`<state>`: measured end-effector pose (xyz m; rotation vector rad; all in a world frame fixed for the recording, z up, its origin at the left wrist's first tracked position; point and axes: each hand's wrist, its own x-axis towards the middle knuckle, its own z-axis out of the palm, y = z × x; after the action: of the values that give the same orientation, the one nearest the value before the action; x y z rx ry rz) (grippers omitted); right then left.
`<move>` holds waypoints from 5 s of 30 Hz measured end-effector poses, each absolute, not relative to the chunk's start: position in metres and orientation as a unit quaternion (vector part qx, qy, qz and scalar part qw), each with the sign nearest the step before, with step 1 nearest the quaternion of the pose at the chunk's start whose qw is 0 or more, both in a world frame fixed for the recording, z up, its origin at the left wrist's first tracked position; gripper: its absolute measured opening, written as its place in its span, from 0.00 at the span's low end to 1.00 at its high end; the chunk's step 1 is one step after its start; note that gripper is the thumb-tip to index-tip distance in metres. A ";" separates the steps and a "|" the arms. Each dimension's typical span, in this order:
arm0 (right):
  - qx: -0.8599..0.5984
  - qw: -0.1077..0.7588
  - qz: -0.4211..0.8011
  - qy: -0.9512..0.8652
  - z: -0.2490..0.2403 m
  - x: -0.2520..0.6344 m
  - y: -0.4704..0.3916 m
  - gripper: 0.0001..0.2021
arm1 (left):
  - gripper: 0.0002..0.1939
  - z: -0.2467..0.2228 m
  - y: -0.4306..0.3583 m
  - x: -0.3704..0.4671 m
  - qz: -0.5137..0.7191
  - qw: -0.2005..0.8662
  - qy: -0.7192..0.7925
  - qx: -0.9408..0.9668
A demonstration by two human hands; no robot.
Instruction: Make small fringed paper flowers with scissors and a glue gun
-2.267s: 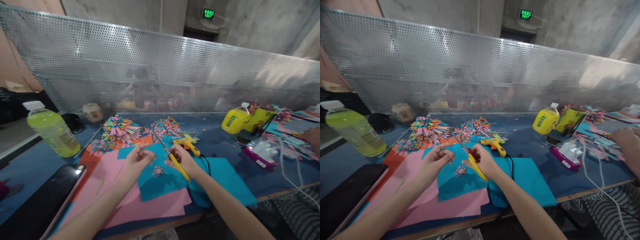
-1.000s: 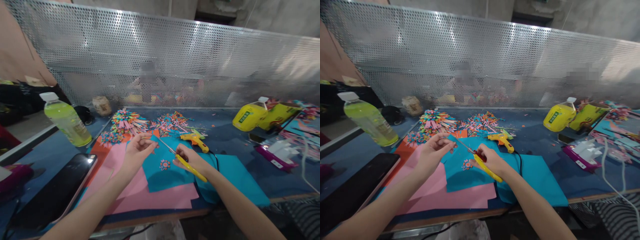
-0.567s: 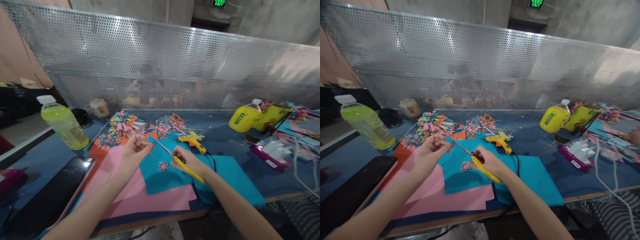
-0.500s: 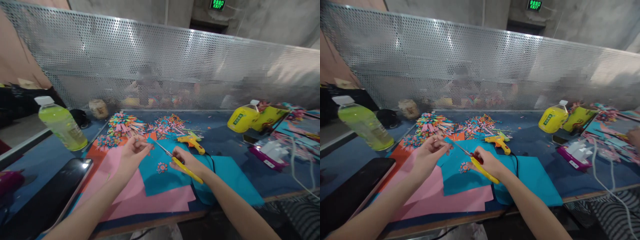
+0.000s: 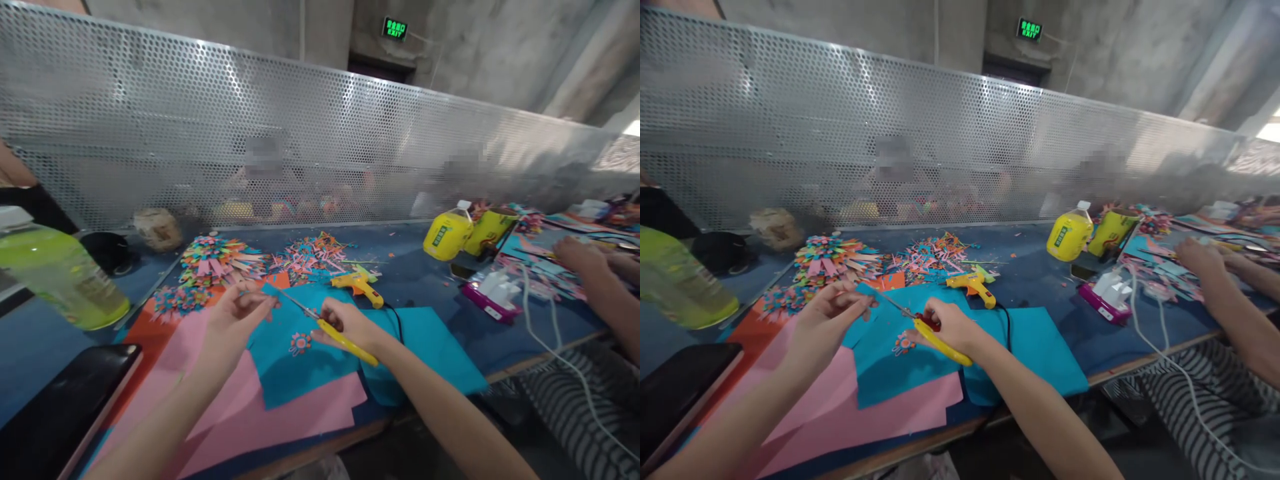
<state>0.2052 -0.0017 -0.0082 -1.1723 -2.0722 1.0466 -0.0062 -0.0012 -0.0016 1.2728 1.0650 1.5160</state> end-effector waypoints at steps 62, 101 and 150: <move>-0.482 0.255 0.332 -0.770 -0.015 0.205 0.001 0.18 | 0.18 -0.006 -0.005 -0.001 0.548 0.487 0.423 0.533; -0.615 0.186 0.112 -0.758 -0.013 0.211 0.014 0.23 | 0.13 -0.037 0.011 -0.008 0.473 0.400 0.486 0.616; -0.359 0.383 0.550 -0.649 -0.010 0.192 0.006 0.21 | 0.14 -0.027 -0.002 0.018 0.532 0.559 0.421 0.477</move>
<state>0.1917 0.0060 -0.0100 -0.9161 -1.6548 1.4035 0.0177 -0.0015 -0.0266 1.1238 0.9924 1.2532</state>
